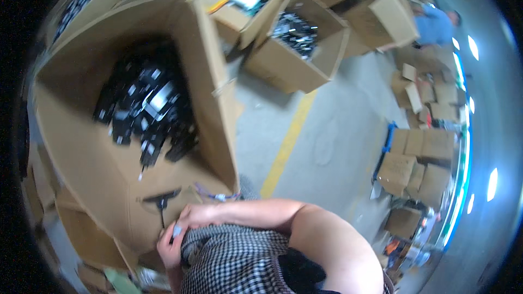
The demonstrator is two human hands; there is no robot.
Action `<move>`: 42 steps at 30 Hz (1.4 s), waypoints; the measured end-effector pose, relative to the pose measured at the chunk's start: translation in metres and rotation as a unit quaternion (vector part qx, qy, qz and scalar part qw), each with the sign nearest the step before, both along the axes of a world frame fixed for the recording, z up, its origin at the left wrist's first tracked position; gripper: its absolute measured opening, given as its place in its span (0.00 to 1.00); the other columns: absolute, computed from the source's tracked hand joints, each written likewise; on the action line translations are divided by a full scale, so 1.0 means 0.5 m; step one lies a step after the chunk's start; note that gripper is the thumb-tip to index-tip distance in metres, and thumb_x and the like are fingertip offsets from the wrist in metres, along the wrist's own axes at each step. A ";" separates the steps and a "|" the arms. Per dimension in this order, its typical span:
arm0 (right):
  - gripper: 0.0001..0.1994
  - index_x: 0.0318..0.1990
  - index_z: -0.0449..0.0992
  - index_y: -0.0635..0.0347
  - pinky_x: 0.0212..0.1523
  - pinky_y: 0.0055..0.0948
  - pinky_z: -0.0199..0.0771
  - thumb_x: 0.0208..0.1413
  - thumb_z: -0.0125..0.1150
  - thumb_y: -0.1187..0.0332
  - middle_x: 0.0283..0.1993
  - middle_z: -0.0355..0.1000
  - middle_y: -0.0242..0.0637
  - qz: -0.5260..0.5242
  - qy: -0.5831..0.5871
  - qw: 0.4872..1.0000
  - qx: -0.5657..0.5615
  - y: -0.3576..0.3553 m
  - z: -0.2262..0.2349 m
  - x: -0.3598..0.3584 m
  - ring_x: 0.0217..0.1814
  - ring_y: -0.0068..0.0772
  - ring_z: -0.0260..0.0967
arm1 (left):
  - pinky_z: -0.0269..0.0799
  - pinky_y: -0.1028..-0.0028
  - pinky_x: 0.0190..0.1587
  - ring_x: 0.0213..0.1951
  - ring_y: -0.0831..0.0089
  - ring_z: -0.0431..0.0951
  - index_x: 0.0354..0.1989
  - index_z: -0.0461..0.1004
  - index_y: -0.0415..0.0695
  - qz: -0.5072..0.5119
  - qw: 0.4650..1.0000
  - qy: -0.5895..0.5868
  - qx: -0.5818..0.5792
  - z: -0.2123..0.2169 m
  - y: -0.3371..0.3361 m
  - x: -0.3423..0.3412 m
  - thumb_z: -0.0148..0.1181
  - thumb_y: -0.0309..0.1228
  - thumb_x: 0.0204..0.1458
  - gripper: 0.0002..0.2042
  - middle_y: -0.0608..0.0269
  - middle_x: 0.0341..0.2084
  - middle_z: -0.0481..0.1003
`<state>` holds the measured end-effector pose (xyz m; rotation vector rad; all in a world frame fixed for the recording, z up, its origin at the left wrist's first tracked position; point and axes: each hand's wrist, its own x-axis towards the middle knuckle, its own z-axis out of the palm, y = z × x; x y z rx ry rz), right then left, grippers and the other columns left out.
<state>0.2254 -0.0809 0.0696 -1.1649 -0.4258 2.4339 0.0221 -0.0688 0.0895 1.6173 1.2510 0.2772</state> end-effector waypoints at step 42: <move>0.15 0.30 0.74 0.67 0.27 0.25 0.64 0.58 0.54 0.62 0.22 0.68 0.25 0.091 -0.008 0.993 0.078 -0.009 -0.068 -0.025 0.25 0.20 0.63 | 0.71 0.79 0.36 0.32 0.78 0.76 0.43 0.76 0.39 0.128 0.980 -0.073 -0.130 -0.059 -0.061 -0.034 0.65 0.24 0.43 0.15 0.61 0.31 0.77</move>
